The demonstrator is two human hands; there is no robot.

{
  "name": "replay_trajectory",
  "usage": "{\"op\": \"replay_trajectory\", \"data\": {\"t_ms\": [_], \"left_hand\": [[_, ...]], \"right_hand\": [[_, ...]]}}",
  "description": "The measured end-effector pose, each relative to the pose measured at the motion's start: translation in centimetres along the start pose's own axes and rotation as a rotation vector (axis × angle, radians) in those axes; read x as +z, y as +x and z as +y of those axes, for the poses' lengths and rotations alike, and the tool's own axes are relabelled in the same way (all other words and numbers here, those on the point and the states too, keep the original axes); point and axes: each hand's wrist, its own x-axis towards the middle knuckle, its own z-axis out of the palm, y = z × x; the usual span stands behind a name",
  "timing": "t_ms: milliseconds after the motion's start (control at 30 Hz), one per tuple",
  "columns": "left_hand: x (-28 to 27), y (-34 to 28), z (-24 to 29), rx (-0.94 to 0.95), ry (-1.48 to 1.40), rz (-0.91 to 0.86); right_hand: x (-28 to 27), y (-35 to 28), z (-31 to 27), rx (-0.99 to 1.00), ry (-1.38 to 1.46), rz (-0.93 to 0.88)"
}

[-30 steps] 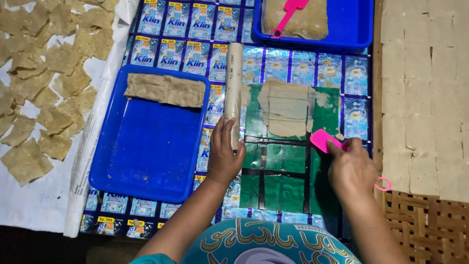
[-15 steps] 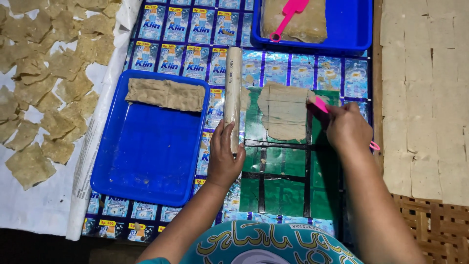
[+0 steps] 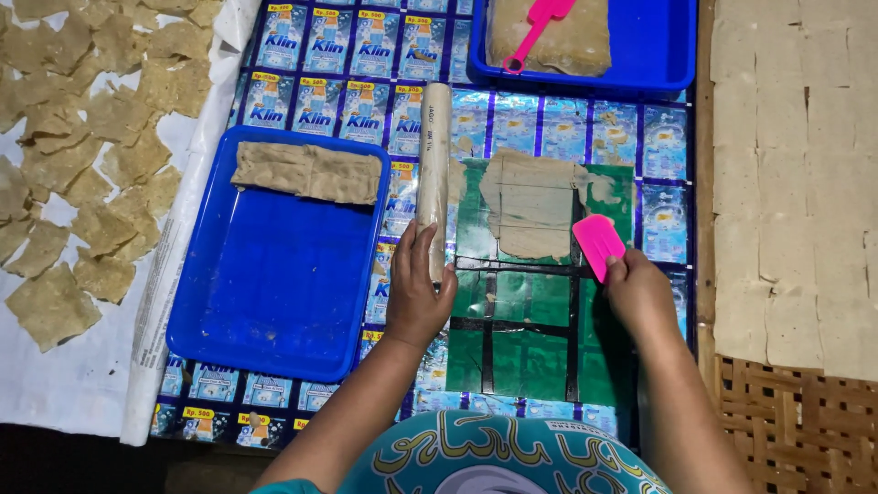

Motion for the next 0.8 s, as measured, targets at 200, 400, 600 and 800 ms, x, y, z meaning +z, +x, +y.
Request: {"op": "replay_trajectory", "data": {"t_ms": [200,400,600,800], "left_hand": [[-0.1,0.0,0.3,-0.009,-0.02,0.004],[0.1,-0.2,0.0,-0.001,-0.026,0.008],[0.1,-0.2,0.0,-0.004,-0.031,0.004],[0.1,-0.2,0.2,-0.001,-0.029,0.005]], "right_hand": [[1.5,-0.6,0.1,0.0,0.005,-0.03],[-0.2,-7.6,-4.4,-0.097,-0.177,-0.015],[-2.0,-10.9,-3.3,-0.248,-0.397,-0.029],[-3.4,-6.6,-0.1,-0.105,-0.453,0.099]]}}
